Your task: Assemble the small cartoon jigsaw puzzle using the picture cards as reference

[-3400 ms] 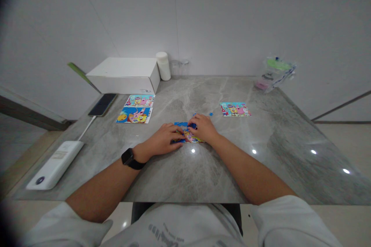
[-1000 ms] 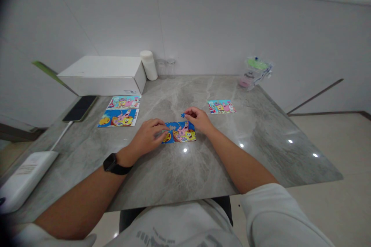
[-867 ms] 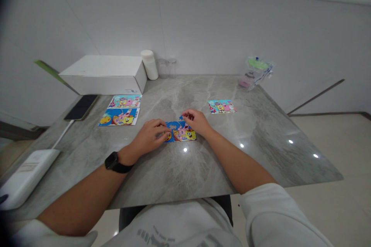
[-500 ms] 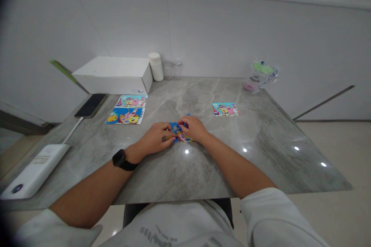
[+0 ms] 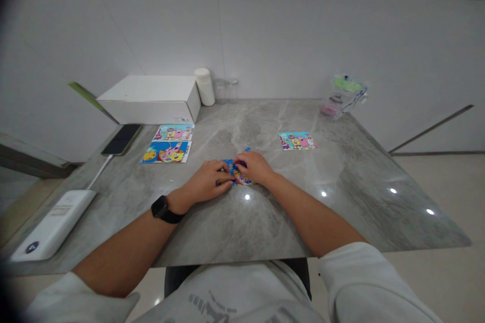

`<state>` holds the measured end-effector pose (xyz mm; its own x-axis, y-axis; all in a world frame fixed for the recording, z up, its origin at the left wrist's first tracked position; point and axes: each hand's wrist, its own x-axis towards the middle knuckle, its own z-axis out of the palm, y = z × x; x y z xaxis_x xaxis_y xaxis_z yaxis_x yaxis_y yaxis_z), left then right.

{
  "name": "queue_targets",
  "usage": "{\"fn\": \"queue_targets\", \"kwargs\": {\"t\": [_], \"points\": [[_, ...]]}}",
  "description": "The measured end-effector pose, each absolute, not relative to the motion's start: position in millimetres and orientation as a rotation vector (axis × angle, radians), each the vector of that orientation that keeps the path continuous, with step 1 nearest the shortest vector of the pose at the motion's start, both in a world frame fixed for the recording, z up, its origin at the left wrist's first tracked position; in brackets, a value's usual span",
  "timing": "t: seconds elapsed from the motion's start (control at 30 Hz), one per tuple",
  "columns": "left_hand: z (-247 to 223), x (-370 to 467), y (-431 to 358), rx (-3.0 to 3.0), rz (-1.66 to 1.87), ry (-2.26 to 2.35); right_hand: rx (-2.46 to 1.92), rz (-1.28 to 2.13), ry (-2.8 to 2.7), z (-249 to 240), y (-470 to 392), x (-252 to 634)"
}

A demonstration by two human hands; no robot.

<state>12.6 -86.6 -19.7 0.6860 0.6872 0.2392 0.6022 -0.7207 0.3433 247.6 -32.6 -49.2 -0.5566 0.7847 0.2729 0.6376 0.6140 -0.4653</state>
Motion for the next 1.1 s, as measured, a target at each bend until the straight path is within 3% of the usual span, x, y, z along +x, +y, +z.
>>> {"fn": "queue_targets", "kwargs": {"t": [1.1], "points": [[-16.6, 12.5, -87.6, 2.636, 0.526, 1.006, -1.23, 0.275, -2.411, -45.1, -36.9, 254.1]]}}
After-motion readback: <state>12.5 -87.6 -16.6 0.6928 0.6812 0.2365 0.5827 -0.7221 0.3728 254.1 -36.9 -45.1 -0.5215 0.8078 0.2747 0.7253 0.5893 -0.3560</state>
